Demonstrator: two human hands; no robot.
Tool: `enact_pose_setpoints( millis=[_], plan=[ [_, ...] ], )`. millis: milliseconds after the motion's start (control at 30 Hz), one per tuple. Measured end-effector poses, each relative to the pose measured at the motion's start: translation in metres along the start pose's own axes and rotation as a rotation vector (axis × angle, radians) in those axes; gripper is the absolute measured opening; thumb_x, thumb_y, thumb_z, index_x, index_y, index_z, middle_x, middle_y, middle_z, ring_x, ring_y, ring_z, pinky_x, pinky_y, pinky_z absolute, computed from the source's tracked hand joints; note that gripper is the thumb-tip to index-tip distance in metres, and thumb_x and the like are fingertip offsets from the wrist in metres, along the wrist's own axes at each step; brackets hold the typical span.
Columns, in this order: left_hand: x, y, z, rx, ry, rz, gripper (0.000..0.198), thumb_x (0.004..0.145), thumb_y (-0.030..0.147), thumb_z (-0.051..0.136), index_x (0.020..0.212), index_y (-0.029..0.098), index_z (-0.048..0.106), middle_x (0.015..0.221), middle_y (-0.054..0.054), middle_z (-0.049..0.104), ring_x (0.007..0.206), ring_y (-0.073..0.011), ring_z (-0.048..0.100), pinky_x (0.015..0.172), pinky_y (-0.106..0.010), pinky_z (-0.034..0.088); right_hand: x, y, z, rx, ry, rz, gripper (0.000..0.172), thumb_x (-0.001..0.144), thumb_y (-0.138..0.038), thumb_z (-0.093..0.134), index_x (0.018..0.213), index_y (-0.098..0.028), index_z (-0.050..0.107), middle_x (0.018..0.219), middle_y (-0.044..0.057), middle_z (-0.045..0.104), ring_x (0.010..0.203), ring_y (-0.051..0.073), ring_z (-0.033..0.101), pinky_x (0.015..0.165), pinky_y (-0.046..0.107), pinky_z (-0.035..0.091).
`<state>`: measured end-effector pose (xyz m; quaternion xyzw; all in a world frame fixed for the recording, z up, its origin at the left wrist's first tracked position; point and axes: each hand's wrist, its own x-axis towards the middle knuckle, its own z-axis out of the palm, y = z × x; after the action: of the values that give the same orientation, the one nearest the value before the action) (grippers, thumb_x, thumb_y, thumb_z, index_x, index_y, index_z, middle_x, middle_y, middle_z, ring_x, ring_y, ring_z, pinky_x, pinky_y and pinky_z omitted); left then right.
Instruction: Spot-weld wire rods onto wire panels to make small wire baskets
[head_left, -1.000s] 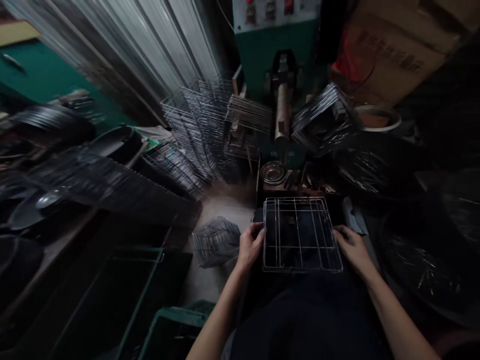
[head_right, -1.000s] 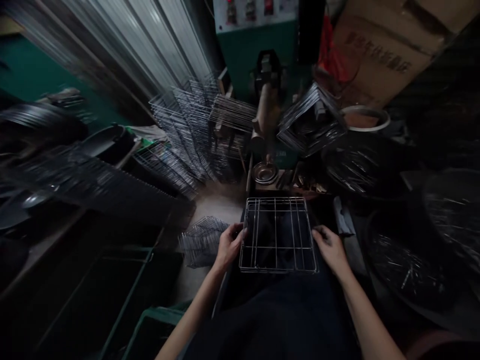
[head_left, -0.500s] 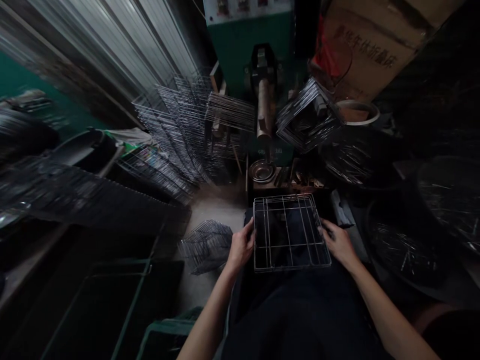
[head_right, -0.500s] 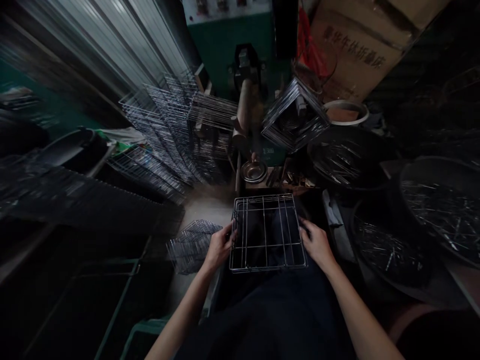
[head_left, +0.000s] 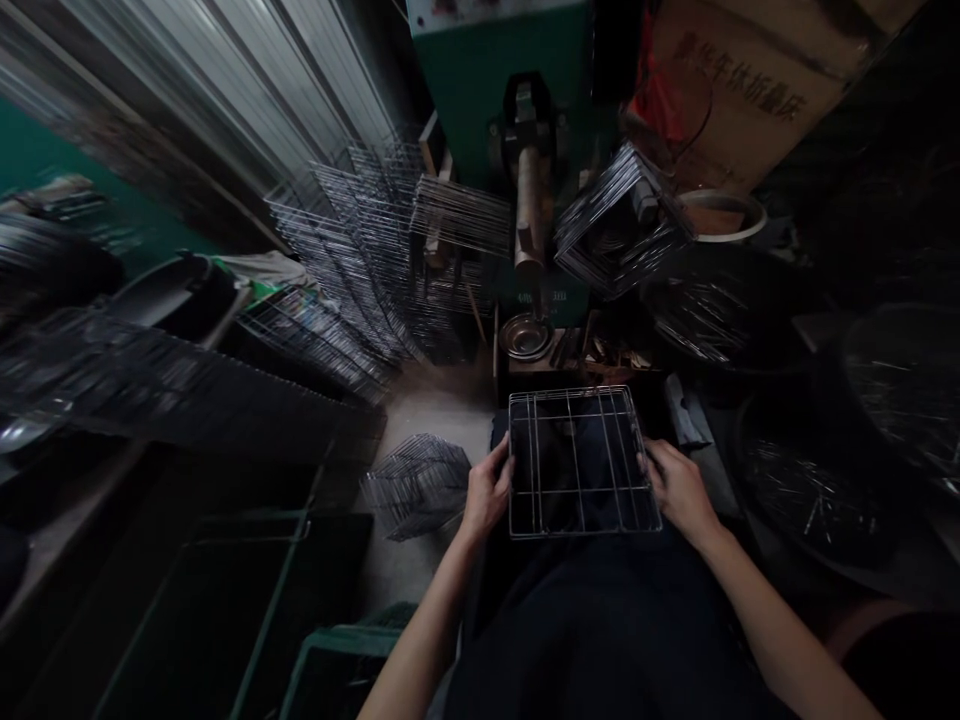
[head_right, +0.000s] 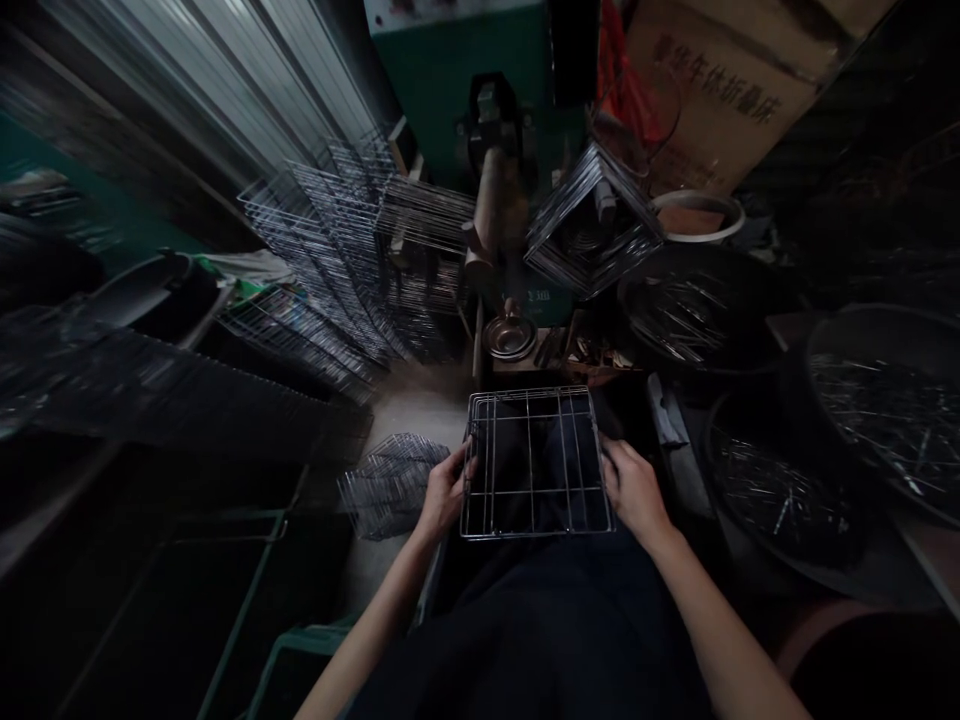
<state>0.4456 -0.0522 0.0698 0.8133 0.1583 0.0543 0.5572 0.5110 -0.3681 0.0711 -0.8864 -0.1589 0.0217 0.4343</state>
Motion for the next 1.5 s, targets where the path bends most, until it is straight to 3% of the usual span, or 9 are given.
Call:
enact_pose_setpoints(
  millis=[333,600,767,900,1000,1067,1133,1267,1500],
  plan=[
    [0.000,-0.004,-0.016,0.111,-0.145,0.063,0.055,0.089,0.037,0.060,0.140,0.019,0.054,0.135,-0.009,0.063,0.126,-0.0292,0.060,0.111,-0.046,0.045,-0.009,0.026,-0.004,0.299,-0.081,0.124,0.053,0.091,-0.052,0.057,0.129,-0.017,0.066,0.136,0.012,0.062,0.126,0.031,0.058,0.110,0.051,0.044],
    [0.023,0.023,-0.058,0.108,-0.695,0.108,0.115,0.040,0.027,0.093,0.145,0.021,0.047,0.154,-0.012,0.044,0.137,-0.0373,0.048,0.111,-0.046,0.045,-0.008,0.021,-0.053,0.171,-0.550,0.067,0.096,0.076,-0.051,0.078,0.156,-0.027,0.031,0.160,0.006,0.032,0.145,0.035,0.033,0.117,0.051,0.032],
    [0.021,0.016,-0.046,0.267,-0.597,0.130,0.130,0.035,0.029,0.095,0.151,0.016,0.038,0.155,-0.018,0.040,0.137,-0.0411,0.046,0.108,-0.050,0.046,-0.007,0.026,-0.041,0.099,-0.516,-0.006,0.102,0.078,-0.054,0.075,0.160,-0.024,0.020,0.164,0.007,0.021,0.149,0.032,0.024,0.123,0.049,0.019],
    [0.034,0.014,-0.062,0.129,-0.671,0.116,0.106,0.049,0.034,0.091,0.145,0.021,0.047,0.122,-0.012,0.069,0.103,-0.0286,0.071,0.087,-0.043,0.059,-0.010,0.029,-0.039,0.182,-0.471,0.036,0.106,0.073,-0.051,0.081,0.158,-0.026,0.024,0.157,0.010,0.038,0.141,0.033,0.039,0.118,0.047,0.031],
    [0.064,0.036,-0.081,0.071,-0.565,0.015,0.083,0.065,0.039,0.082,0.140,0.019,0.053,0.096,-0.006,0.071,0.072,-0.0167,0.067,0.071,-0.035,0.059,-0.022,0.024,-0.030,0.349,-0.342,0.206,0.106,0.068,-0.050,0.084,0.155,-0.023,0.030,0.120,0.008,0.066,0.103,0.025,0.064,0.090,0.038,0.053],
    [0.089,0.064,-0.083,0.072,-0.442,0.049,0.083,0.070,0.041,0.080,0.143,0.017,0.049,0.099,-0.005,0.068,0.075,-0.0144,0.064,0.076,-0.033,0.057,-0.031,0.020,-0.017,0.538,-0.162,0.326,0.097,0.068,-0.050,0.083,0.148,-0.022,0.038,0.092,0.001,0.067,0.079,0.018,0.062,0.071,0.030,0.053],
    [0.114,0.096,-0.072,0.087,-0.449,0.125,0.087,0.070,0.042,0.080,0.145,0.016,0.045,0.107,-0.007,0.068,0.087,-0.0164,0.064,0.086,-0.036,0.054,-0.041,0.017,-0.001,0.744,0.067,0.443,0.079,0.071,-0.052,0.079,0.138,-0.021,0.049,0.079,-0.003,0.062,0.066,0.013,0.056,0.061,0.024,0.047],
    [0.156,0.142,-0.022,0.242,-0.802,0.108,0.097,0.066,0.044,0.084,0.149,0.018,0.040,0.126,-0.013,0.065,0.112,-0.0267,0.062,0.100,-0.045,0.047,-0.062,0.019,0.017,1.070,0.369,0.718,0.051,0.074,-0.051,0.073,0.113,-0.019,0.067,0.072,-0.002,0.064,0.055,0.010,0.050,0.049,0.021,0.040],
    [0.190,0.138,0.046,0.370,-1.202,-0.078,0.093,0.066,0.054,0.077,0.147,0.025,0.042,0.138,-0.010,0.062,0.125,-0.0293,0.058,0.100,-0.040,0.046,-0.117,0.025,0.005,1.219,0.252,0.741,0.047,0.071,-0.045,0.083,0.109,-0.020,0.072,0.106,0.010,0.074,0.093,0.021,0.068,0.084,0.033,0.052]
  ],
)
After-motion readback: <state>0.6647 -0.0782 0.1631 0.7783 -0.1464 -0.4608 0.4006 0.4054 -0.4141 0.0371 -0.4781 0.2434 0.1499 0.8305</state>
